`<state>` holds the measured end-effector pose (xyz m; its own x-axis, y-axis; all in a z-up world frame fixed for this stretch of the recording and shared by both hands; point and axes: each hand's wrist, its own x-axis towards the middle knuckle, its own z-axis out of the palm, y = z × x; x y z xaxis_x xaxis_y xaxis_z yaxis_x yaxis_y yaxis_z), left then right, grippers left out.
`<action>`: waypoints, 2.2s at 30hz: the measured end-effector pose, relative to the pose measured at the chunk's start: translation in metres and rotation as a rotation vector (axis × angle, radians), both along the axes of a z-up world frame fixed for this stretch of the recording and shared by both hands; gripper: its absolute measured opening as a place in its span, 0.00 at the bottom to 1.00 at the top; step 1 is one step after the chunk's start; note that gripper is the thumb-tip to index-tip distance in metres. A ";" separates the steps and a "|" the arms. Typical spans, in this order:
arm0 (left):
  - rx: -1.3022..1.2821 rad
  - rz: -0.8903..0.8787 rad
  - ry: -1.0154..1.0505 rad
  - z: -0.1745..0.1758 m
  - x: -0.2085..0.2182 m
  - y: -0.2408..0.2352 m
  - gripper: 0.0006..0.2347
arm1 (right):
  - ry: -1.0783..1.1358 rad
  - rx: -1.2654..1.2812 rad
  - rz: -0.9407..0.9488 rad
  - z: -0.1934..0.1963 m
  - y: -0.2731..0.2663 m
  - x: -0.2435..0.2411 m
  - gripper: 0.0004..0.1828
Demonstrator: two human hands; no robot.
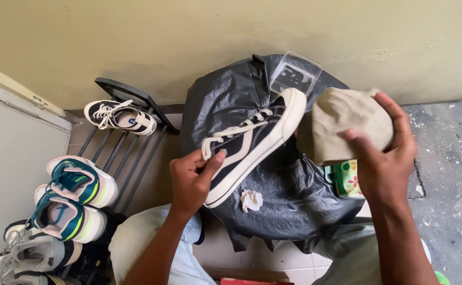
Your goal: Cleaning a black and white sneaker using a brush, cloth, and a small scraper tool.
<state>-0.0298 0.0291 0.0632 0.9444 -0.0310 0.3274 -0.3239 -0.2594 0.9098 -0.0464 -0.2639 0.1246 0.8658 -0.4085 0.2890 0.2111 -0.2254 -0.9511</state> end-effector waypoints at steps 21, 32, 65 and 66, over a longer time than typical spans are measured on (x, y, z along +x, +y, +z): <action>-0.118 -0.041 0.032 -0.032 -0.001 -0.022 0.12 | -0.395 -1.099 -0.072 -0.080 0.065 -0.007 0.30; -0.188 -0.012 0.119 -0.029 0.007 -0.031 0.11 | -0.452 -0.850 0.137 -0.076 0.095 -0.019 0.29; -0.236 0.255 0.376 -0.016 0.035 -0.055 0.15 | -0.598 -1.359 0.531 -0.095 0.084 -0.041 0.15; -0.240 0.270 0.383 -0.021 0.037 -0.055 0.20 | -0.606 -1.349 0.535 -0.097 0.084 -0.041 0.15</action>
<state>0.0069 -0.0260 0.0420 0.9618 0.2633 -0.0747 0.0928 -0.0570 0.9941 -0.0872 -0.1801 0.0278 0.4444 0.7313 0.5174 0.8020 -0.5821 0.1341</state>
